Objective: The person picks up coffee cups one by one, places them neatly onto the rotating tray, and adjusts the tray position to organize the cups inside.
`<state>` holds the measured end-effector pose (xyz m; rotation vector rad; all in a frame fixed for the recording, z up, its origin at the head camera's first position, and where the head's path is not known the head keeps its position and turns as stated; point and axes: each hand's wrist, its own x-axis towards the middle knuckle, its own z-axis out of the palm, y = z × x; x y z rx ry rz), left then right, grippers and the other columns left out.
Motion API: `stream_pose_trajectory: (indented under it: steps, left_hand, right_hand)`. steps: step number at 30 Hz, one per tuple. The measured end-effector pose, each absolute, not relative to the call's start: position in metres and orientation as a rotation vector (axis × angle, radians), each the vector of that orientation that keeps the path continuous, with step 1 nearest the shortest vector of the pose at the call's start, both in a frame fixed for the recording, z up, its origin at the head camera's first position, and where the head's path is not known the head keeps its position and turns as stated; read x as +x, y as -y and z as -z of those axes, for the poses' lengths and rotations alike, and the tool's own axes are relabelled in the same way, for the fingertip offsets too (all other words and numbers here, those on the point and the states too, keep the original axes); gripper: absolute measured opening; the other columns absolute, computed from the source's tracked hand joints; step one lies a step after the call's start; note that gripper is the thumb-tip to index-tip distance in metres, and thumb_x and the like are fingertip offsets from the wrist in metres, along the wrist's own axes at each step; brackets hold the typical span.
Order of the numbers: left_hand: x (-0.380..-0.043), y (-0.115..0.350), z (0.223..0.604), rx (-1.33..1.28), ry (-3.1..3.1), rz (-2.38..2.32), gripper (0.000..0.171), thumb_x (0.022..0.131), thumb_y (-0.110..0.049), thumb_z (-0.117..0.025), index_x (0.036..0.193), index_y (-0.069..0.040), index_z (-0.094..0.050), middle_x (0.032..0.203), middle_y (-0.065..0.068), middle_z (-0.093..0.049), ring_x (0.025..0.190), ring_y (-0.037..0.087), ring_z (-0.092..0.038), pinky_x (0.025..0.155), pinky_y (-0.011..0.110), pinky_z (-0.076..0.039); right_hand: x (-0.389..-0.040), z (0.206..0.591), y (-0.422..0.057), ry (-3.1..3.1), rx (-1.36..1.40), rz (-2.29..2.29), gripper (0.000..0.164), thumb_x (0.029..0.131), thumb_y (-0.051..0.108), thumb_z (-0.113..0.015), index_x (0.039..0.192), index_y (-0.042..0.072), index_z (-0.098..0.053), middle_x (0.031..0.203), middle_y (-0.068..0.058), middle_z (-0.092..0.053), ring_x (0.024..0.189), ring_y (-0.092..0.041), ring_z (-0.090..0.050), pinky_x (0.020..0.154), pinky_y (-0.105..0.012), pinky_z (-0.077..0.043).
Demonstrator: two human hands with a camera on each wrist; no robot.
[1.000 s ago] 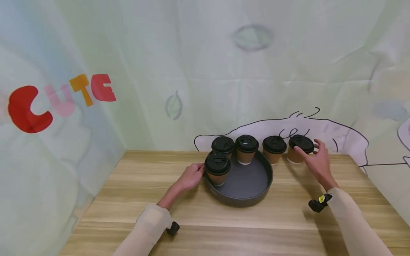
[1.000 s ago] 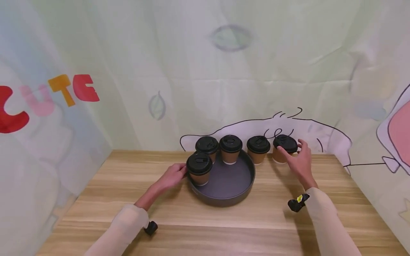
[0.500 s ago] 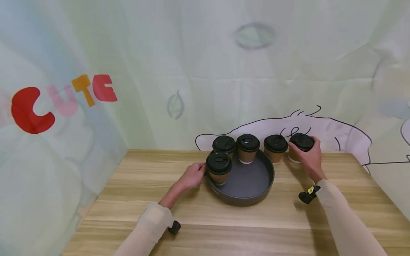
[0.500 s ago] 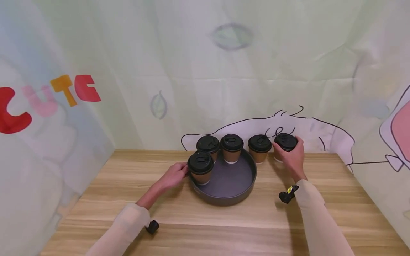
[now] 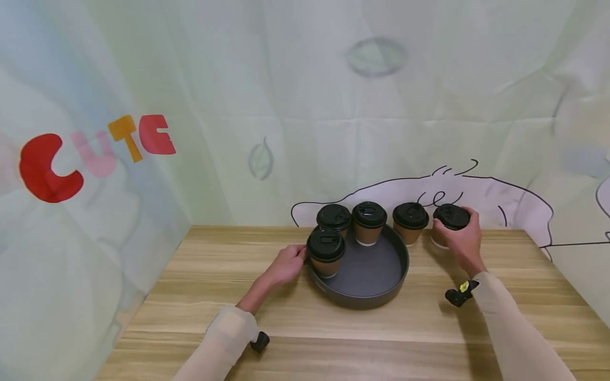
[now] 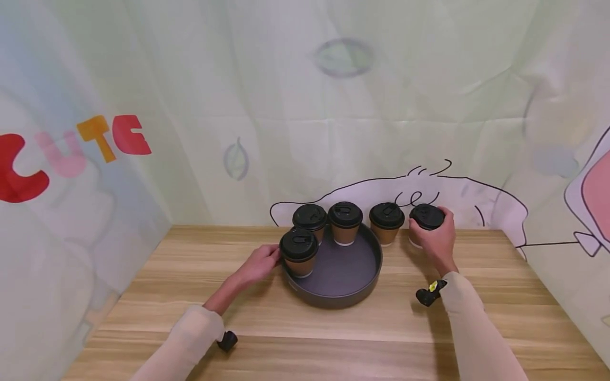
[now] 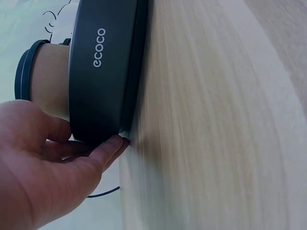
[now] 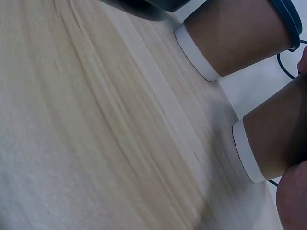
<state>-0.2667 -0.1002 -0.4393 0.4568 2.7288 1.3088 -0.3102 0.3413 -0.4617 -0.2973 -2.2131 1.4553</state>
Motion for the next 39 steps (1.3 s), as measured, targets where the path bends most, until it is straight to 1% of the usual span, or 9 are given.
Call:
stream_pose_trajectory:
  steps: [6,11,13,20,25,29,32,36,39]
  left_hand:
    - [-0.267,0.100,0.440,0.460,-2.724,-1.317,0.035,0.109,-0.011,-0.041,0.123,0.001,-0.071,0.072,0.002,-0.045,0.073,0.020,-0.050,0.075,0.037,-0.043]
    - [-0.266,0.101,0.440,0.446,-2.712,-1.318,0.037,0.109,-0.011,-0.041,0.131,0.002,-0.068,0.075,0.002,-0.046,0.077,0.020,-0.050,0.077,0.037,-0.042]
    - [-0.265,0.100,0.439,0.443,-2.698,-1.328,0.038,0.110,-0.011,-0.040,0.133,0.002,-0.067,0.075,0.002,-0.047,0.076,0.019,-0.050,0.074,0.036,-0.041]
    - [-0.266,0.100,0.439,0.450,-2.701,-1.339,0.031,0.109,-0.010,-0.041,0.113,-0.001,-0.069,0.073,0.001,-0.047,0.071,0.018,-0.047,0.068,0.033,-0.039]
    - [-0.267,0.100,0.439,0.440,-2.701,-1.341,0.030,0.109,-0.010,-0.041,0.110,-0.002,-0.069,0.074,0.001,-0.049,0.071,0.018,-0.048,0.069,0.033,-0.039]
    - [-0.267,0.101,0.439,0.444,-2.712,-1.333,0.029,0.109,-0.011,-0.041,0.105,-0.003,-0.069,0.074,0.001,-0.049,0.072,0.018,-0.049,0.070,0.034,-0.040]
    - [-0.267,0.102,0.440,0.441,-2.713,-1.328,0.032,0.109,-0.012,-0.041,0.114,-0.003,-0.071,0.077,0.002,-0.052,0.078,0.020,-0.053,0.075,0.036,-0.042]
    - [-0.267,0.102,0.440,0.432,-2.703,-1.334,0.036,0.109,-0.013,-0.042,0.129,-0.001,-0.069,0.082,0.004,-0.055,0.088,0.023,-0.055,0.082,0.039,-0.043]
    - [-0.266,0.102,0.440,0.428,-2.705,-1.338,0.036,0.109,-0.013,-0.042,0.130,0.000,-0.069,0.082,0.005,-0.056,0.089,0.024,-0.056,0.083,0.039,-0.043]
  right_hand:
    - [-0.307,0.460,-0.342,2.183,-0.311,-1.438,0.085,0.087,0.030,-0.079,0.155,0.006,-0.033,0.151,-0.023,-0.043,0.135,-0.037,-0.044,0.114,-0.045,-0.034]
    - [-0.298,0.447,-0.344,2.178,-0.253,-1.427,0.082,0.088,0.025,-0.077,0.154,0.007,-0.033,0.151,-0.020,-0.042,0.135,-0.035,-0.043,0.113,-0.040,-0.033]
    - [-0.294,0.440,-0.346,2.180,-0.221,-1.424,0.081,0.089,0.024,-0.076,0.155,0.007,-0.032,0.152,-0.017,-0.040,0.135,-0.033,-0.042,0.111,-0.039,-0.034]
    - [-0.281,0.414,-0.340,2.143,-0.086,-1.395,0.078,0.086,0.014,-0.078,0.154,0.010,-0.039,0.144,-0.009,-0.045,0.126,-0.020,-0.046,0.101,-0.026,-0.039]
    - [-0.265,0.391,-0.318,2.093,0.124,-1.367,0.080,0.082,0.002,-0.079,0.153,0.009,-0.042,0.141,-0.005,-0.049,0.123,-0.012,-0.047,0.100,-0.021,-0.038]
    - [-0.252,0.377,-0.292,2.052,0.316,-1.399,0.083,0.076,-0.006,-0.081,0.150,0.005,-0.045,0.136,0.002,-0.051,0.120,-0.011,-0.049,0.098,-0.018,-0.039]
    - [-0.242,0.374,-0.272,2.052,0.425,-1.455,0.082,0.076,-0.009,-0.080,0.150,0.004,-0.045,0.137,0.002,-0.051,0.121,-0.014,-0.050,0.097,-0.017,-0.041]
    - [-0.232,0.382,-0.250,2.074,0.501,-1.538,0.078,0.080,-0.008,-0.078,0.150,0.005,-0.046,0.139,-0.002,-0.051,0.122,-0.016,-0.051,0.098,-0.017,-0.043]
    - [-0.228,0.393,-0.238,2.111,0.531,-1.601,0.076,0.082,-0.005,-0.078,0.150,0.007,-0.046,0.140,-0.005,-0.050,0.122,-0.016,-0.052,0.099,-0.017,-0.043]
